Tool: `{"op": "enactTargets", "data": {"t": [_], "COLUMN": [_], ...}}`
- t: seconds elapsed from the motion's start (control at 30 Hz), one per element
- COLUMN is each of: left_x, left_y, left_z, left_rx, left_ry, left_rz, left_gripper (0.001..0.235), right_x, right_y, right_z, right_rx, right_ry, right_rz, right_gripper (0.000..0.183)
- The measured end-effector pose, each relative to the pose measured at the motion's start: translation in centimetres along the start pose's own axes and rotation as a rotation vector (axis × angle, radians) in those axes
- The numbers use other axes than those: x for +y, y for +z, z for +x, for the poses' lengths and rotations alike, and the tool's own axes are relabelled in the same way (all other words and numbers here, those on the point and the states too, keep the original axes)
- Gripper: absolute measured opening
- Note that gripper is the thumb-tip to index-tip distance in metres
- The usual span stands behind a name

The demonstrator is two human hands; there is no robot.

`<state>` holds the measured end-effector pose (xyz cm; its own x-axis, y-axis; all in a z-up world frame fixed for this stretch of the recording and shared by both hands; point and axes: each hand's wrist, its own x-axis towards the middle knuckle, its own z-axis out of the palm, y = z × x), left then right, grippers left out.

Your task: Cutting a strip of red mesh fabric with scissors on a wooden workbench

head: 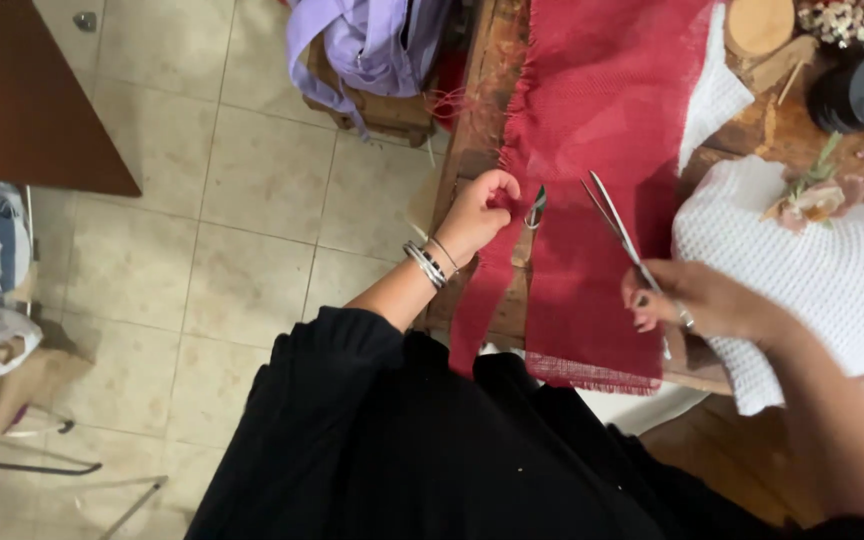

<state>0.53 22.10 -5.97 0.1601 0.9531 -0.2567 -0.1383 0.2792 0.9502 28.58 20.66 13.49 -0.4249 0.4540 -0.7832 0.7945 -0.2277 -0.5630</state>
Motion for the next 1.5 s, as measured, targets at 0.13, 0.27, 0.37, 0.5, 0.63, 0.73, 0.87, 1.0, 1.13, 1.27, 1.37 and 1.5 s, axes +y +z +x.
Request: {"op": "enactTargets", "data": {"t": [0.13, 0.27, 0.37, 0.5, 0.63, 0.73, 0.87, 1.0, 1.13, 1.27, 1.37, 1.5], "left_x": [3.3, 2.9, 2.9, 3.2, 2.6, 3.0, 3.1, 2.8, 2.7, 2.8, 2.7, 3.3], "left_y": [0.3, 0.9, 1.5, 2.0, 2.2, 1.8, 1.5, 1.5, 1.3, 1.6, 1.3, 1.0], "left_z": [-2.0, -2.1, -2.8, -3.2, -3.2, -3.4, -3.5, -3.4, -3.4, -3.6, -3.4, -3.7], "left_rx": [-0.029, -0.007, 0.045, 0.057, 0.006, 0.0, 0.027, 0.018, 0.019, -0.009, -0.023, 0.004], "left_ry": [0.007, 0.063, 0.021, 0.052, 0.075, 0.125, 0.128, 0.11, 0.121, 0.102, 0.128, 0.108], "left_rz": [-0.123, -0.234, -0.278, -0.269, -0.364, -0.265, -0.187, -0.229, -0.236, -0.263, -0.274, -0.238], "left_gripper": [0.043, 0.058, 0.058, 0.059, 0.063, 0.066, 0.066, 0.07, 0.069, 0.068, 0.069, 0.067], "right_x": [0.6, -1.1, 0.6, 1.2, 0.5, 0.0, 1.9, 1.6, 1.3, -0.2, -2.1, -1.8], "right_y": [-6.1, -9.9, -11.2, -12.5, -12.4, -12.1, -12.3, -12.3, -12.4, -11.5, -10.7, -10.6], "right_z": [4.3, 8.0, 10.4, 13.4, 14.9, 15.0, 15.5, 15.1, 16.1, 16.9, 16.4, 15.1], "right_rx": [-0.248, -0.455, -0.508, -0.56, -0.551, -0.523, -0.453, -0.408, -0.463, -0.552, -0.482, -0.315], "right_ry": [0.091, 0.043, 0.049, -0.054, -0.051, -0.025, -0.016, -0.003, -0.047, -0.064, -0.046, 0.039], "right_rz": [-0.027, -0.297, -0.311, -0.277, -0.424, -0.447, -0.492, -0.567, -0.573, -0.459, -0.518, -0.638], "right_gripper": [0.037, 0.045, 0.042, 0.037, 0.027, 0.028, 0.029, 0.032, 0.031, 0.026, 0.028, 0.034]}}
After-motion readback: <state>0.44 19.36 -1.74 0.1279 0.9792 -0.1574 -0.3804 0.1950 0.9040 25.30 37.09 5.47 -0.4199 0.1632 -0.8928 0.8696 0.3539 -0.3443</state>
